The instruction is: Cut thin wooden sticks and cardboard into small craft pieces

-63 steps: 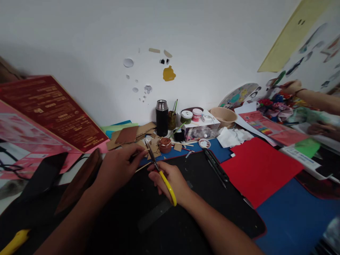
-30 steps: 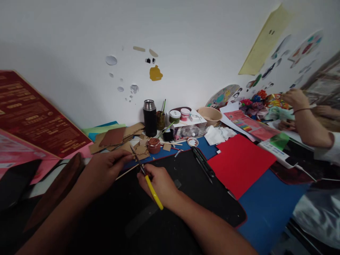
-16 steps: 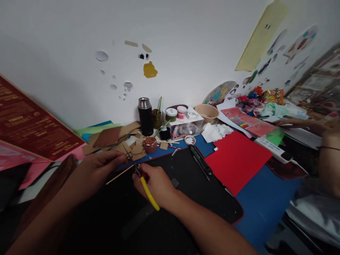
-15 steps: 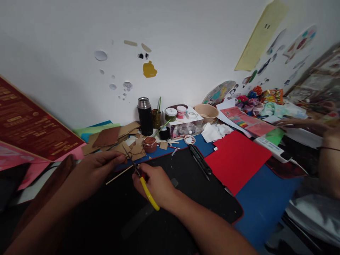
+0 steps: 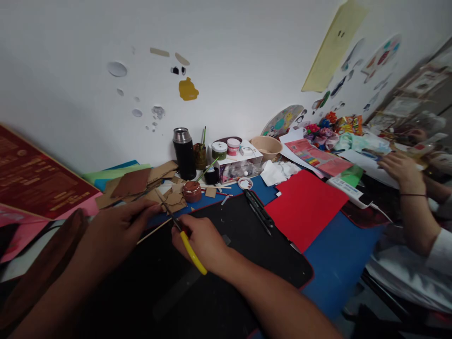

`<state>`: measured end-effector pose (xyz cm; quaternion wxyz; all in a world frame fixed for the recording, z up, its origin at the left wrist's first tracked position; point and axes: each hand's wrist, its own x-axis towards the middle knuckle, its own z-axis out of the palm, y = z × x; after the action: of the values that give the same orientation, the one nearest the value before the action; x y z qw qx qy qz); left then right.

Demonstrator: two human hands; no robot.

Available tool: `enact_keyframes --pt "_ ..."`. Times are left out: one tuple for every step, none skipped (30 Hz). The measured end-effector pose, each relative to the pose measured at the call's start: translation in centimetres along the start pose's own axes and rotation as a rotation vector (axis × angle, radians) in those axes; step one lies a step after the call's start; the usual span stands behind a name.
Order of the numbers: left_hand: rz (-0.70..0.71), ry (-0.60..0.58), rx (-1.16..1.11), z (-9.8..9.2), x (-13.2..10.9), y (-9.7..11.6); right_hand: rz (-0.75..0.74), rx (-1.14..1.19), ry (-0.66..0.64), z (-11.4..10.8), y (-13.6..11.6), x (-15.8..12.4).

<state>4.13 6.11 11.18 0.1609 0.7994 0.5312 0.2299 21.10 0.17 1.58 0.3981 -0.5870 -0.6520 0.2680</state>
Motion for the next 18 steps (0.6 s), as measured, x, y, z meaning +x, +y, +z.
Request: enact_keyframes --pt "0.002 0.010 0.036 0.2 -0.1 -0.1 0.005 0.000 0.010 0.0 0.0 0.0" --pt "0.002 0.018 0.075 0.4 -0.1 -0.1 0.007 0.001 0.017 0.1 0.0 0.1" --pt "0.004 0.021 0.111 0.5 -0.2 -0.1 0.005 0.001 0.020 0.1 0.0 0.1" --pt "0.006 0.025 0.145 0.5 -0.3 -0.1 -0.002 -0.001 0.021 0.2 0.0 0.1" --pt "0.010 0.025 0.177 0.4 -0.4 -0.1 -0.011 -0.005 0.022 0.3 0.1 0.1" --pt "0.015 0.020 0.208 0.3 -0.4 -0.1 -0.020 -0.012 0.020 0.3 0.2 0.1" --pt "0.019 0.016 0.238 0.1 -0.5 -0.1 -0.030 -0.018 0.017 0.4 0.2 0.1" --pt "0.024 0.010 0.269 -0.1 -0.5 -0.1 -0.039 -0.024 0.006 0.4 0.3 0.0" --pt "0.028 0.003 0.299 -0.3 -0.5 -0.1 -0.045 -0.029 -0.011 0.3 0.4 0.0" --pt "0.034 -0.008 0.329 -0.5 -0.5 0.0 -0.048 -0.032 -0.028 0.3 0.4 0.0" --pt "0.045 -0.018 0.355 -0.7 -0.5 0.0 -0.052 -0.033 -0.044 0.2 0.4 0.0" --pt "0.060 -0.030 0.374 -0.9 -0.5 0.0 -0.054 -0.030 -0.056 0.1 0.4 -0.1" --pt "0.074 -0.040 0.383 -1.0 -0.4 0.0 -0.056 -0.026 -0.063 0.0 0.3 -0.1" --pt "0.086 -0.048 0.385 -1.1 -0.4 0.0 -0.054 -0.022 -0.066 0.0 0.3 -0.1" --pt "0.096 -0.055 0.381 -1.2 -0.4 0.1 -0.049 -0.020 -0.066 0.0 0.2 -0.1" --pt "0.101 -0.059 0.378 -1.2 -0.3 0.1 -0.042 -0.020 -0.069 0.0 0.2 -0.1" --pt "0.099 -0.061 0.375 -1.1 -0.3 0.1 -0.035 -0.022 -0.070 0.0 0.2 -0.2" --pt "0.092 -0.061 0.375 -1.1 -0.3 0.1 -0.031 -0.025 -0.073 0.0 0.1 -0.2"
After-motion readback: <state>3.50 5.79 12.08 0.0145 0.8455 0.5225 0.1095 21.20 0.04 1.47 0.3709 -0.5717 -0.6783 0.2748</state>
